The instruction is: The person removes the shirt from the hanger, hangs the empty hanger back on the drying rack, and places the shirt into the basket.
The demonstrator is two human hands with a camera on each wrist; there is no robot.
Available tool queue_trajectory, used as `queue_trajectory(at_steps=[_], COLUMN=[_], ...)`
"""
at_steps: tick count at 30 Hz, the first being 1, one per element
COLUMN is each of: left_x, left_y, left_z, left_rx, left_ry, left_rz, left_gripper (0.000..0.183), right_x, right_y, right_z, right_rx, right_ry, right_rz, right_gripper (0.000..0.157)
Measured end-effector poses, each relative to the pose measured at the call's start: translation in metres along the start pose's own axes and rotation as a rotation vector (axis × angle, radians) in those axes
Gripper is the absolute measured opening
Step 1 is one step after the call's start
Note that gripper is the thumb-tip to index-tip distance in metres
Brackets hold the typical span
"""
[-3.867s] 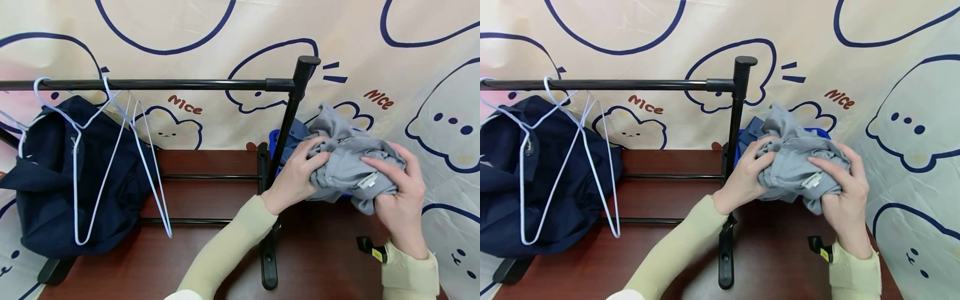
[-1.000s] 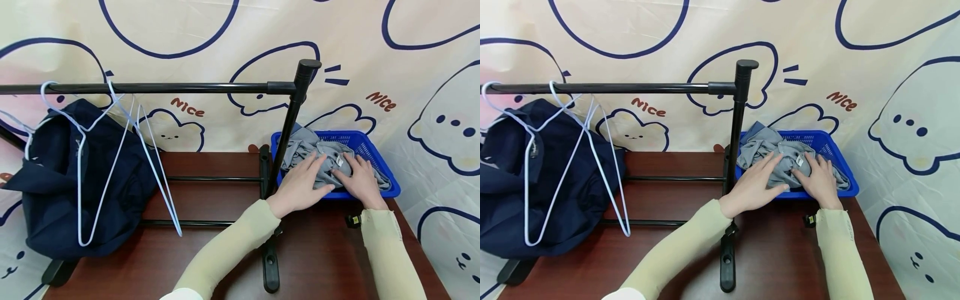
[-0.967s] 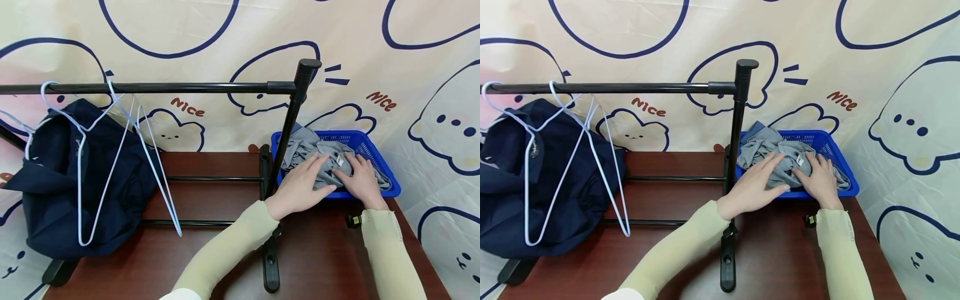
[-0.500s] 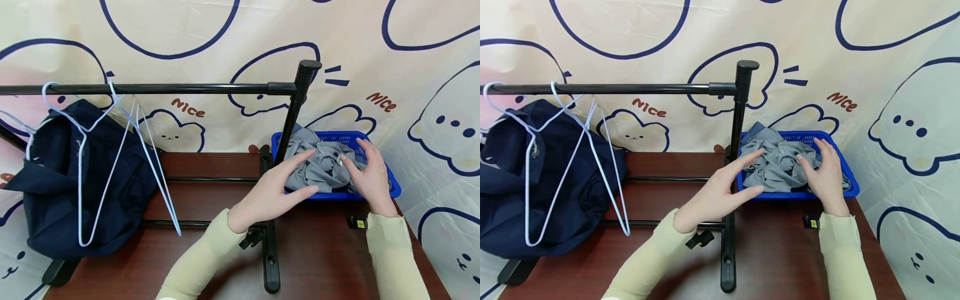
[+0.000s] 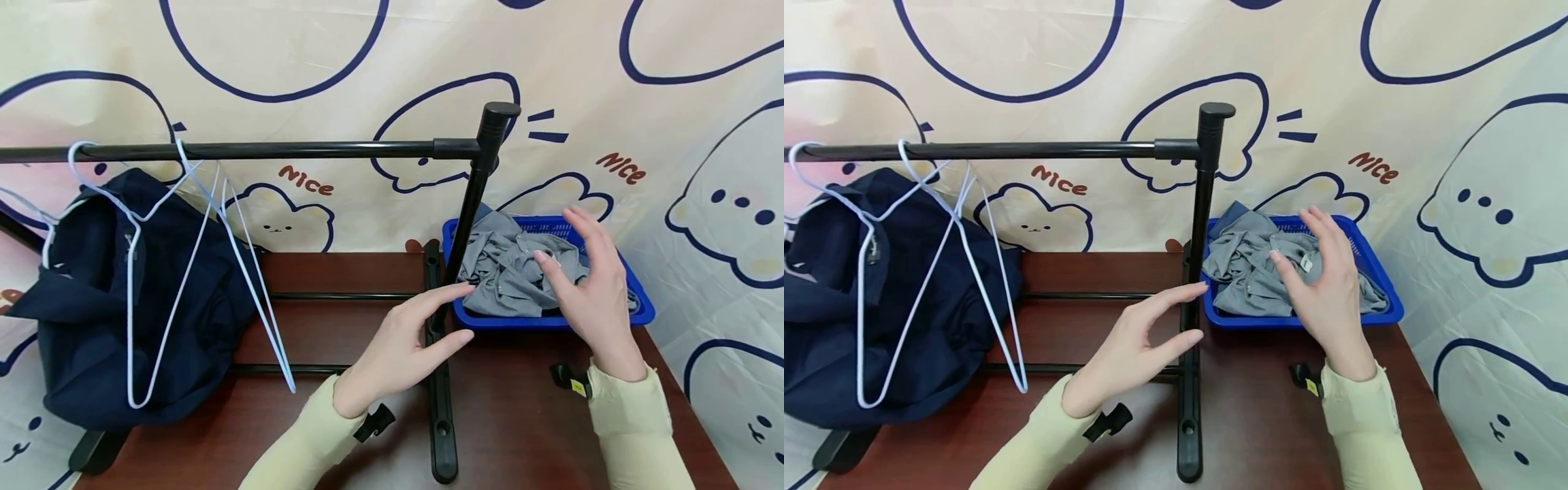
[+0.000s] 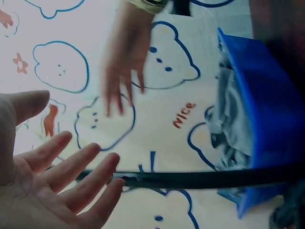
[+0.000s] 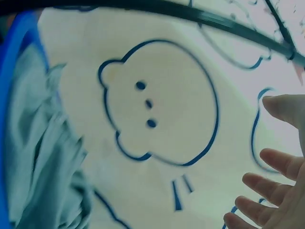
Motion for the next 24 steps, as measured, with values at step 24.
queue_trajectory(at_steps=[24], left_x=[0.046], left_y=[-0.059], left_z=[-0.071], left_rx=[-0.098], left_ry=[-0.293], left_rz=[0.292], left_gripper=[0.051], right_x=[-0.038], right_y=[0.006], right_z=[-0.147], right_rx=[-0.219], right_ry=[-0.447], right_rz=[0.198], right_gripper=[0.066])
Point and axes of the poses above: each hand's wrist, its own x-axis away from the middle knuckle, its own y-axis out of the palm, z = x × y, the point moved 3 cm from there along -x, towards the middle knuckle, and after that the axes turned 9 degrees about -y, right-handed, at the moved point
